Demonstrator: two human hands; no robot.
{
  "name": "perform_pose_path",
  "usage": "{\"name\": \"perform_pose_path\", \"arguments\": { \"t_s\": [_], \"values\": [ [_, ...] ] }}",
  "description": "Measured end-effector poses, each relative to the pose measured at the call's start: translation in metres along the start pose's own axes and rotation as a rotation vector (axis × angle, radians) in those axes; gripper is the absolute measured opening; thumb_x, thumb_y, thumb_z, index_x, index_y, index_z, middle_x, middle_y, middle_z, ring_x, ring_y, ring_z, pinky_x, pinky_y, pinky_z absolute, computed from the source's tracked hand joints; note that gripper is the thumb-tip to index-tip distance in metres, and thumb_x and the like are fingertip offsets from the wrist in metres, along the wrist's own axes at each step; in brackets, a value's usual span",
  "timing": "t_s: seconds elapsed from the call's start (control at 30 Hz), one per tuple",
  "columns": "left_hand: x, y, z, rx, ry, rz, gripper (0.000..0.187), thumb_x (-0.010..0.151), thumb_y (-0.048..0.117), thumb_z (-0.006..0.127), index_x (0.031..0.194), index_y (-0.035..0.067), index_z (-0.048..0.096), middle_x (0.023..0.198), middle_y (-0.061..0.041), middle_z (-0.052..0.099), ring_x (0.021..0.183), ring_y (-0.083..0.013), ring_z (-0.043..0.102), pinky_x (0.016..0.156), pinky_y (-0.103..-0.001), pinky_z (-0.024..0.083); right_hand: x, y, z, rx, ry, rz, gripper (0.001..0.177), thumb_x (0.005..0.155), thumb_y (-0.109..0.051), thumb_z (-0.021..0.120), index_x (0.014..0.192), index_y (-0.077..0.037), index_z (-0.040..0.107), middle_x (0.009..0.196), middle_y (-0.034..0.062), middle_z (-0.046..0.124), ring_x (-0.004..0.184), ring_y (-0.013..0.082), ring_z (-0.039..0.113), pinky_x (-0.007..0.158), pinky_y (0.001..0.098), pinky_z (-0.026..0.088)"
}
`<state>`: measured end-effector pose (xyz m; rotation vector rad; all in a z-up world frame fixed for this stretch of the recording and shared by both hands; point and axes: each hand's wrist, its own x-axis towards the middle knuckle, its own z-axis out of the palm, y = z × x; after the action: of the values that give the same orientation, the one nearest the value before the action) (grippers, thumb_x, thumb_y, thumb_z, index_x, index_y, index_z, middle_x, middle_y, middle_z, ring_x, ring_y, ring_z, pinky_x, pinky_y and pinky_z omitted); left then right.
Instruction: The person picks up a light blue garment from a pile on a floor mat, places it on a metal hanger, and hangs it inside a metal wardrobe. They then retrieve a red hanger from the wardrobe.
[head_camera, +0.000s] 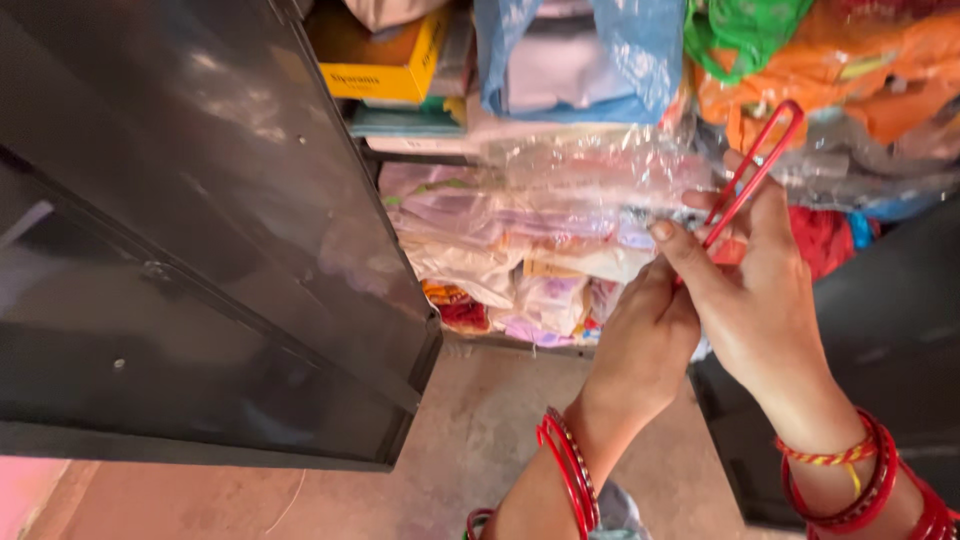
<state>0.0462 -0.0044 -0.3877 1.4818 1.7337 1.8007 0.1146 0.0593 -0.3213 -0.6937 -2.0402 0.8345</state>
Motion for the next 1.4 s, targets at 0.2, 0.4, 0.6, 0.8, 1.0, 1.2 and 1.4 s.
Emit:
{"name": "perform_pose_path", "arguments": {
  "t_s": [0.2,0.4,0.6,0.8,1.0,1.2,1.4],
  "values": [
    [-0.011,-0.014,-0.006,0.069,-0.035,0.169,0.038,0.101,0.003,0.043,0.134,-0.008,0.057,0.133,-0.027,0.059,0.126,-0.0425,0.056,0.111,-0.046,0.045,-0.017,-0.006,0.009,-0.110,0.008,-0.030,0.073,0.097,-0.026,0.077,0.153,0.001,0.041,0.131,0.0166,0.067,0.124,0.0226,0.067,0.097,0.0372,0.054],
    [-0.018,-0.029,-0.001,0.100,-0.040,0.284,0.036,0.099,-0.003,0.049,0.132,-0.007,0.060,0.135,-0.025,0.061,0.131,-0.0413,0.058,0.114,-0.045,0.046,-0.022,-0.012,0.011,-0.152,0.009,0.000,0.068,0.094,-0.027,0.078,0.149,-0.003,0.046,0.124,0.0141,0.070,0.116,0.0210,0.069,0.092,0.0371,0.057],
    [-0.016,-0.029,-0.005,0.115,-0.048,0.291,0.035,0.097,-0.004,0.051,0.130,-0.008,0.061,0.131,-0.025,0.063,0.128,-0.0419,0.058,0.111,-0.046,0.047,-0.022,-0.014,0.016,-0.145,0.017,0.021,0.065,0.094,-0.027,0.078,0.146,-0.004,0.047,0.126,0.0139,0.069,0.116,0.0205,0.069,0.089,0.0364,0.059],
    [-0.017,-0.029,-0.018,0.146,-0.043,0.323,0.033,0.097,-0.002,0.050,0.127,-0.007,0.061,0.129,-0.024,0.064,0.126,-0.0402,0.059,0.109,-0.045,0.048,-0.024,-0.011,0.026,-0.164,0.030,-0.018,0.065,0.095,-0.024,0.079,0.146,-0.002,0.047,0.126,0.0155,0.069,0.118,0.0221,0.069,0.093,0.0382,0.057],
    [-0.017,-0.027,-0.030,-0.141,-0.112,0.063,0.029,0.100,-0.002,0.047,0.122,-0.006,0.065,0.126,-0.025,0.064,0.121,-0.0399,0.060,0.103,-0.045,0.049,-0.025,-0.013,0.038,-0.124,0.031,0.017,0.068,0.095,-0.022,0.078,0.149,-0.001,0.043,0.126,0.0151,0.067,0.122,0.0209,0.068,0.091,0.0363,0.060],
    [-0.025,-0.034,-0.042,0.080,-0.046,0.302,0.032,0.097,-0.003,0.051,0.126,-0.008,0.063,0.131,-0.025,0.062,0.127,-0.0406,0.058,0.110,-0.046,0.048,-0.025,-0.022,0.050,-0.099,0.023,0.009,0.070,0.093,-0.018,0.076,0.151,-0.001,0.040,0.129,0.0165,0.065,0.120,0.0201,0.067,0.087,0.0360,0.061],
    [-0.029,-0.041,-0.044,0.118,-0.051,0.275,0.033,0.093,-0.006,0.052,0.124,-0.010,0.063,0.128,-0.027,0.062,0.124,-0.0419,0.059,0.106,-0.047,0.050,-0.027,-0.023,0.055,-0.122,-0.001,0.054,0.068,0.094,-0.018,0.076,0.150,-0.001,0.042,0.127,0.0163,0.068,0.117,0.0198,0.069,0.087,0.0352,0.062]
  ]
}}
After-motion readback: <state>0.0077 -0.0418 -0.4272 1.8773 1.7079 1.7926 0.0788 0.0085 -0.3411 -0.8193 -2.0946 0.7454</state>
